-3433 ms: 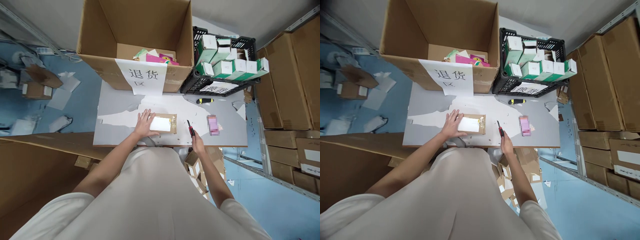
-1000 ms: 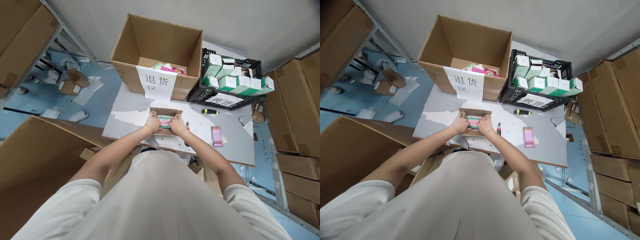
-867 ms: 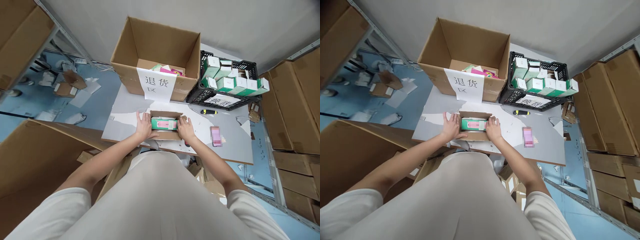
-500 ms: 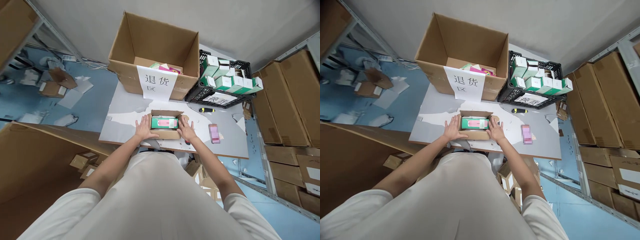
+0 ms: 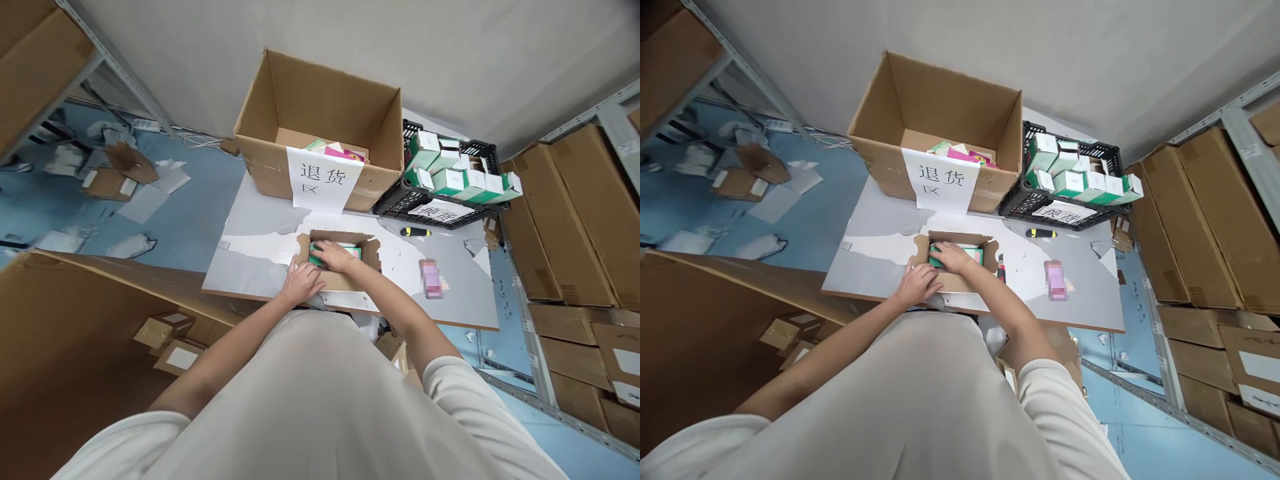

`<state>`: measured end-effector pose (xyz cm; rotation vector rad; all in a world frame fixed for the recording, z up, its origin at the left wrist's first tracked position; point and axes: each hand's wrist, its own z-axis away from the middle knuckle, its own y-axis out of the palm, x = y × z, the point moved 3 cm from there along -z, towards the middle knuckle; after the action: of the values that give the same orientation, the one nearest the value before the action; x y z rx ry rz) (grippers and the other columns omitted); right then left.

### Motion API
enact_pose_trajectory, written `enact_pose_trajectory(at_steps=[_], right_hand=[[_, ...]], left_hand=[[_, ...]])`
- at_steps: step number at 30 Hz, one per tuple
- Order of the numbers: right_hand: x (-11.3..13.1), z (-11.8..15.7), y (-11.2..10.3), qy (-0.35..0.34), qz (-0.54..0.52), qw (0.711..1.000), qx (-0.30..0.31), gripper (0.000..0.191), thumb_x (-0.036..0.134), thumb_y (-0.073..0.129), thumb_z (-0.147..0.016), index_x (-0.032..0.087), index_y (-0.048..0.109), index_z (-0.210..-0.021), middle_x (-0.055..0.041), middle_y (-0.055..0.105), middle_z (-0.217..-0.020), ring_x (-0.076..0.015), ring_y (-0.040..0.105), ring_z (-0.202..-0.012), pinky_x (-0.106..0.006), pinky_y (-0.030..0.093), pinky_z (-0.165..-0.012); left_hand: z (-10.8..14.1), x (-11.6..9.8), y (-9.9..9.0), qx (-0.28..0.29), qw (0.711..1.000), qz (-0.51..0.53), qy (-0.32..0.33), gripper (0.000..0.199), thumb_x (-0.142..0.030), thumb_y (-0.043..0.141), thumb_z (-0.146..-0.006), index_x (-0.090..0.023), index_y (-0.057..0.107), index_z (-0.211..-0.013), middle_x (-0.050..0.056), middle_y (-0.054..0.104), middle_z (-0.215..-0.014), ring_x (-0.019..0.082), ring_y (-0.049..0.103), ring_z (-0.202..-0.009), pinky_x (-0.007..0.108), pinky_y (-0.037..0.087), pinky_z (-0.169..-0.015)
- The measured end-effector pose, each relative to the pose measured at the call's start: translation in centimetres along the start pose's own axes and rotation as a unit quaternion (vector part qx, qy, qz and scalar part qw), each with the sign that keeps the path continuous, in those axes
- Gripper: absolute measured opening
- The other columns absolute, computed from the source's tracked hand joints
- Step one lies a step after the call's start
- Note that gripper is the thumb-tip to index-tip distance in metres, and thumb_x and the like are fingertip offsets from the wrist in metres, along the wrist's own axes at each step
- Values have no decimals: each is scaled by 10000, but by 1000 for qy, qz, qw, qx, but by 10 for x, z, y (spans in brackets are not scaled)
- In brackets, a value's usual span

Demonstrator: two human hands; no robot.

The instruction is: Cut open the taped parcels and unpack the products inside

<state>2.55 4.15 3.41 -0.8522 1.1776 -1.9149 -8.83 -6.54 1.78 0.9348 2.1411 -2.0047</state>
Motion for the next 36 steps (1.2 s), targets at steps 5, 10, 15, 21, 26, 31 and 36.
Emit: enact_pose_trajectory(at_steps=[5,10,15,21,26,31,36], right_hand=[[4,-23,18,39,52,997,29,419,170,501,-875,178,483,-1294,-184,438,-1388,-290,486,-1153,-438,429,-919],[1,-17,8,35,30,999,23,507,192,544,-831,181,436,-1326,-188,453,-1298,-300,497,-1087,-414,452,-866],[-8,12,-15,23,-19,999,-33,512,193,603,-752,197,486,-1250,-163,390,-1335,-293,470,-1116,-404,444,-886],[-30,62,-52,84,-95,969,-211,547,255,641,-723,160,460,-1230,-190,377,-1310,-308,443,-1186,-410,417,-946],[-39,127,-90,174,-81,908,-372,560,393,643,-727,169,415,-1187,-213,369,-1278,-369,390,-1238,-492,385,-958],[-15,159,-65,171,-138,884,-412,570,434,656,-685,201,385,-1128,-188,405,-1214,-343,452,-1178,-485,409,-939],[8,126,14,150,-216,898,-352,477,299,646,-690,199,404,-1089,-181,419,-1209,-295,471,-1192,-417,450,-922]], left_hand=[[-1,6,5,14,999,-7,-28,331,-477,526,-876,-192,636,-1006,128,657,-1006,262,584,-973,397,398,-802],[0,15,10,23,999,-14,-40,326,-484,555,-865,-196,628,-1000,107,664,-992,251,581,-974,370,369,-766],[-1,21,17,18,999,-13,-44,301,-462,538,-879,-195,641,-971,101,659,-958,244,578,-950,362,374,-744],[-18,33,15,-2,998,-9,-56,323,-477,498,-895,-194,634,-970,126,644,-946,265,563,-947,373,411,-752],[-59,59,3,13,998,-19,-67,311,-455,557,-863,-175,616,-985,144,633,-974,297,556,-997,408,434,-836],[-101,76,-16,-2,997,-16,-77,244,-342,562,-863,-174,622,-1029,154,635,-1118,328,512,-1196,538,298,-1065],[-88,61,-26,-56,998,11,-36,279,-244,424,-903,-182,613,-1099,122,582,-1302,298,394,-1358,608,108,-1151]])
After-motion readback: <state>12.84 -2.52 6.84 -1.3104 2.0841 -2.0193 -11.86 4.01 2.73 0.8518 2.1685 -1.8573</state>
